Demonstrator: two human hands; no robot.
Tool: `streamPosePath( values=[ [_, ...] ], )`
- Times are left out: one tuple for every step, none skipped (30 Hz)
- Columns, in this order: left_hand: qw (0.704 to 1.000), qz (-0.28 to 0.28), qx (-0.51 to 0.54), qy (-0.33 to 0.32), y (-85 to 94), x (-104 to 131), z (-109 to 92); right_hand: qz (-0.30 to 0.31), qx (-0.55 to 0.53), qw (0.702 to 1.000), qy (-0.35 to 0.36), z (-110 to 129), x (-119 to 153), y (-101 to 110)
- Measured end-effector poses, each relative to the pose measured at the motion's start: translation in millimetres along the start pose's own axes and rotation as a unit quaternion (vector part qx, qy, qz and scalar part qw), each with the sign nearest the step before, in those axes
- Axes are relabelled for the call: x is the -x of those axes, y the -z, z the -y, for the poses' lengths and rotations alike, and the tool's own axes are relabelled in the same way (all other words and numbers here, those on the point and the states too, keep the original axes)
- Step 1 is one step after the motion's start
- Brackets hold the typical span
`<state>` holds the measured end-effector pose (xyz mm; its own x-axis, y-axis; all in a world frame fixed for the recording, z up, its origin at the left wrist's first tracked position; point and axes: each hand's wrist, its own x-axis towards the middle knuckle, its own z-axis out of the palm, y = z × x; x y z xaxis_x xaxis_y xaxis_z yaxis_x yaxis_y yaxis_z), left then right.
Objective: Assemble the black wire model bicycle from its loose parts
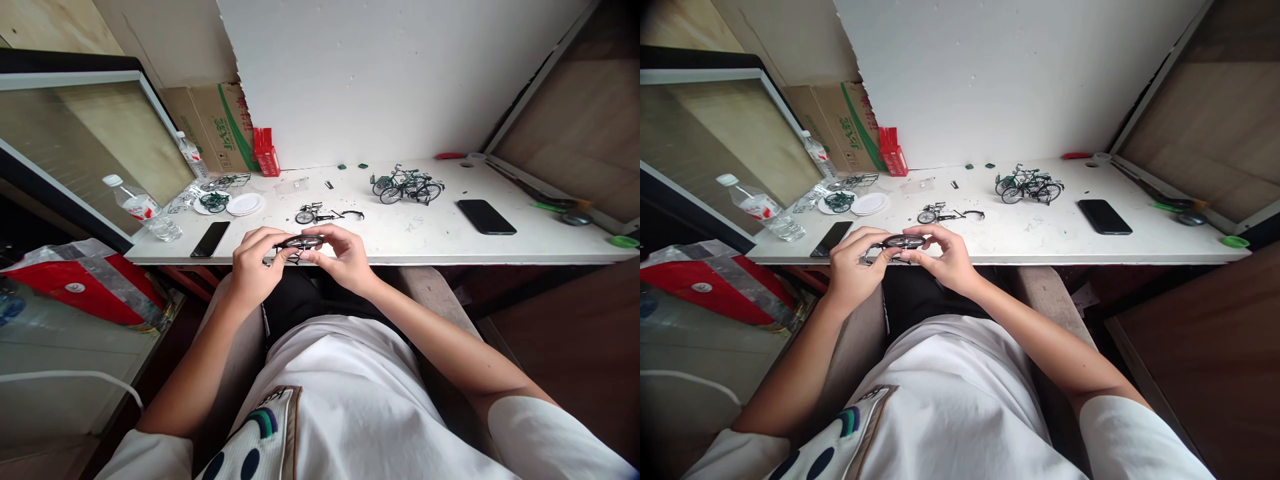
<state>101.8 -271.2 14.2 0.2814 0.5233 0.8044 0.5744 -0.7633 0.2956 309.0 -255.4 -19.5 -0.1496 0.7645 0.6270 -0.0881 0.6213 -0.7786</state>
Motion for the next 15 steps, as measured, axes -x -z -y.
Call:
streamPosePath(
  values=[
    [1.0, -0.006, -0.003, -0.006, 0.5, -0.4, -1.5, -0.003, 0.01, 1.0, 0.008, 1.2, 0.4, 0.3],
    [1.0, -0.013, -0.009, -0.013, 1.1, -0.8, -3.2, -0.006, 0.021, 1.0, 0.017, 2.5, 0.7, 0.6],
    [0.999, -0.022, -0.016, -0.02, 1.6, -1.2, -4.8, -0.01, 0.033, 0.999, 0.026, 4.0, 0.9, 1.0],
    [0.999, -0.029, -0.023, -0.029, 2.1, -1.4, -6.4, -0.015, 0.044, 0.998, 0.036, 5.6, 1.0, 1.3],
    [0.998, -0.036, -0.027, -0.037, 2.6, -1.5, -7.8, -0.022, 0.054, 0.997, 0.046, 7.4, 1.0, 1.5],
    [0.998, -0.041, -0.029, -0.044, 2.9, -1.3, -9.0, -0.027, 0.063, 0.996, 0.054, 9.3, 1.0, 1.6],
    [0.997, -0.044, -0.029, -0.05, 3.3, -1.0, -10.2, -0.032, 0.071, 0.995, 0.061, 11.2, 0.9, 1.5],
    [0.997, -0.045, -0.026, -0.053, 3.6, -0.5, -11.3, -0.038, 0.079, 0.994, 0.068, 12.9, 0.9, 1.3],
    [0.997, -0.047, -0.023, -0.054, 3.9, 0.0, -12.4, -0.044, 0.084, 0.993, 0.075, 14.3, 1.0, 0.9],
    [0.997, -0.047, -0.019, -0.051, 4.2, 0.4, -13.7, -0.051, 0.087, 0.992, 0.081, 15.2, 1.1, 0.4],
    [0.998, -0.047, -0.015, -0.045, 4.6, 0.7, -15.1, -0.062, 0.085, 0.991, 0.086, 15.6, 1.3, -0.1],
    [0.998, -0.047, -0.009, -0.037, 4.9, 0.9, -16.8, -0.079, 0.081, 0.989, 0.09, 15.4, 1.5, -0.6],
    [0.999, -0.045, -0.002, -0.025, 5.1, 1.0, -18.7, -0.098, 0.076, 0.988, 0.09, 14.9, 1.7, -1.2],
    [0.999, -0.045, 0.005, -0.012, 5.3, 0.9, -20.9, -0.115, 0.073, 0.987, 0.086, 14.1, 1.9, -1.6],
    [0.999, -0.046, 0.013, 0.001, 5.3, 0.6, -23.3, -0.127, 0.074, 0.986, 0.082, 13.3, 2.1, -2.1]
  ],
)
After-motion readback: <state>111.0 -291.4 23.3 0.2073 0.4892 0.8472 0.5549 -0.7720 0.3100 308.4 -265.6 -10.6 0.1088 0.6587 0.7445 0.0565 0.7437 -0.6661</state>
